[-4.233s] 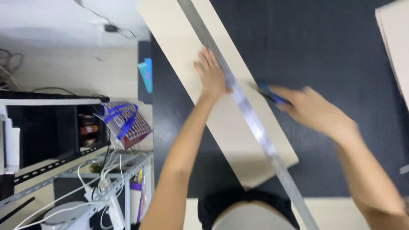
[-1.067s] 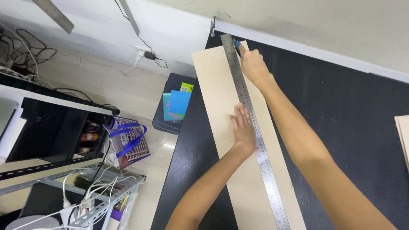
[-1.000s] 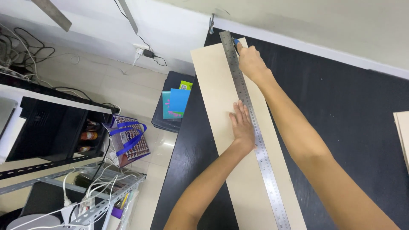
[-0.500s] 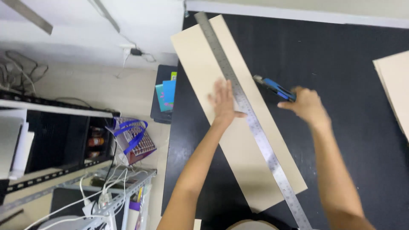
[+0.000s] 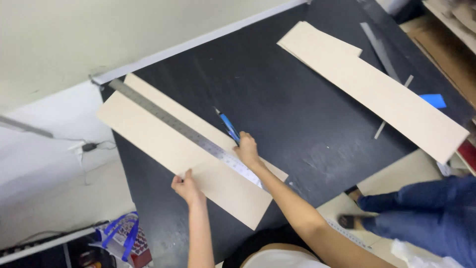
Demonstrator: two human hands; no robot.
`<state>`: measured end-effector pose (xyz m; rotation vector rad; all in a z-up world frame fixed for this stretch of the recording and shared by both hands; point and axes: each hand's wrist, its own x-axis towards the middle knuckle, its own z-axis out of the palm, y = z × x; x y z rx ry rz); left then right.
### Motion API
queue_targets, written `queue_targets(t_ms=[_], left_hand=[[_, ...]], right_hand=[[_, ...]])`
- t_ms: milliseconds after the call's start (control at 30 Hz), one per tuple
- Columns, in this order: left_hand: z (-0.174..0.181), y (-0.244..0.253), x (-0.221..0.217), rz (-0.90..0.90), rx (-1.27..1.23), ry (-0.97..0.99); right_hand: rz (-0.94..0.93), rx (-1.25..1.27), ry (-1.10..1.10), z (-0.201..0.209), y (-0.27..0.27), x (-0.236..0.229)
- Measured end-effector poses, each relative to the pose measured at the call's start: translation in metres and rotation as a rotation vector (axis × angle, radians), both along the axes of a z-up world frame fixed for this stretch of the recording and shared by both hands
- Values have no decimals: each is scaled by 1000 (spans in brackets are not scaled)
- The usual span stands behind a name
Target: Measuring and cutting cardboard sheets using a metal ruler and a utility knife on a work surface.
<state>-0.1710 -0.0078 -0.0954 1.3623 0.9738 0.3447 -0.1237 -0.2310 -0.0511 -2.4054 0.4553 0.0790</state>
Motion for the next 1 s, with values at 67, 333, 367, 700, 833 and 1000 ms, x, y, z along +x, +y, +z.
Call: queue_targets(t_ms=[67,333,367,700,833,1000], left_hand=[[-26,20,15,32,-145,12],[37,27,11,-137,-55,77],[33,30,10,-173,-4,9],[195,29,-67,-49,299,-64],[235,15,-81,24,123,-169],[186,-46,-45,-72,-131,-528]], right_hand=[[-35,38,-10,34,-14,-10],[-184,121,-241,47,-231,-61],[-211,70,-227,47,-263,-70],[-269,158,31,53,-285,-196],[-259,210,263,52,-233,-248],[-447,110,120,18,-242,-309]])
